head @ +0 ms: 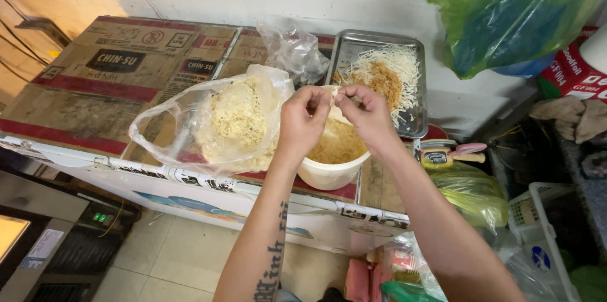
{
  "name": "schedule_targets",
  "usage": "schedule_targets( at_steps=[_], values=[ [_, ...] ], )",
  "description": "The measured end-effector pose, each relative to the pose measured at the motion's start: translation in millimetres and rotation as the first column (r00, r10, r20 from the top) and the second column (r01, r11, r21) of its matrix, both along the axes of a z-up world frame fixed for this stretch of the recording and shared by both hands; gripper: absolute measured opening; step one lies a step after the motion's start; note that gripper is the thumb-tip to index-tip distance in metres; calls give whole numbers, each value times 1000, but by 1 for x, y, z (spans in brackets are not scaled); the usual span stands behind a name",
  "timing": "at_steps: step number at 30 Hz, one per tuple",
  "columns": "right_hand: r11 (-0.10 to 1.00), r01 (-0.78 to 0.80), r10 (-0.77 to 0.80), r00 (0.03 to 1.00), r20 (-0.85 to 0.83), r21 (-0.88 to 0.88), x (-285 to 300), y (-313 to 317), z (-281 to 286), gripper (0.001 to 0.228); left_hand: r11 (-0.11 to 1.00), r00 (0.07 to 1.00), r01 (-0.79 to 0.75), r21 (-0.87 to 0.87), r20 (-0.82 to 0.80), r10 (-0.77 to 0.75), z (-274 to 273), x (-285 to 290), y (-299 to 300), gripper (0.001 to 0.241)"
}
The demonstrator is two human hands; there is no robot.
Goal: Filling and wrapping small dough pieces with a prepared mixture.
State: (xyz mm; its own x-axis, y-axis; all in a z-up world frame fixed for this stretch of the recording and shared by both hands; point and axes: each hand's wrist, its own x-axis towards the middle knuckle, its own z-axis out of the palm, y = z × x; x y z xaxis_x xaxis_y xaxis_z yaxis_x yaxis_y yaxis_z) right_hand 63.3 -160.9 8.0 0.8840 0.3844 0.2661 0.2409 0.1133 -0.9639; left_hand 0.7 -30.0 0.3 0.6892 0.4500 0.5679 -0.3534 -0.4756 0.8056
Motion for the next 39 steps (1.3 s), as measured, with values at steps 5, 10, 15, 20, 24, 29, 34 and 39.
schedule_targets(
  at_steps=[5,10,15,20,24,29,34,39],
  values=[
    [1000,-1,1,1000,18,-6,2,0,-2,6,1000,1000,9,24,21,-9,-6,3,2,5],
    [999,-1,2,1000,31,-37,-5,-2,4,7,999,1000,-3,37,13,3,-12,6,2,7],
    [999,-24,26,998,59,-42,11,1,-16,4,1000,1000,18,-3,-21,-18,-8,3,1,1],
    [994,-5,6,1000,-5,107,18,0,-21,7,983,998,-12,-181,57,22,1,1,0,6],
    [969,35,-25,999,-42,246,16,3,-14,5,944,985,-33,-329,147,86,1,2,3,9],
    [979,39,-38,999,-10,200,16,2,-18,6,982,991,-53,-180,111,73,-4,6,1,14],
    [999,32,-34,997,63,33,3,0,-4,6,995,997,9,-94,72,-2,-8,6,1,11],
    [999,8,-5,995,97,-33,-1,0,3,4,999,1000,21,-49,-9,-21,-7,3,2,3]
  ],
)
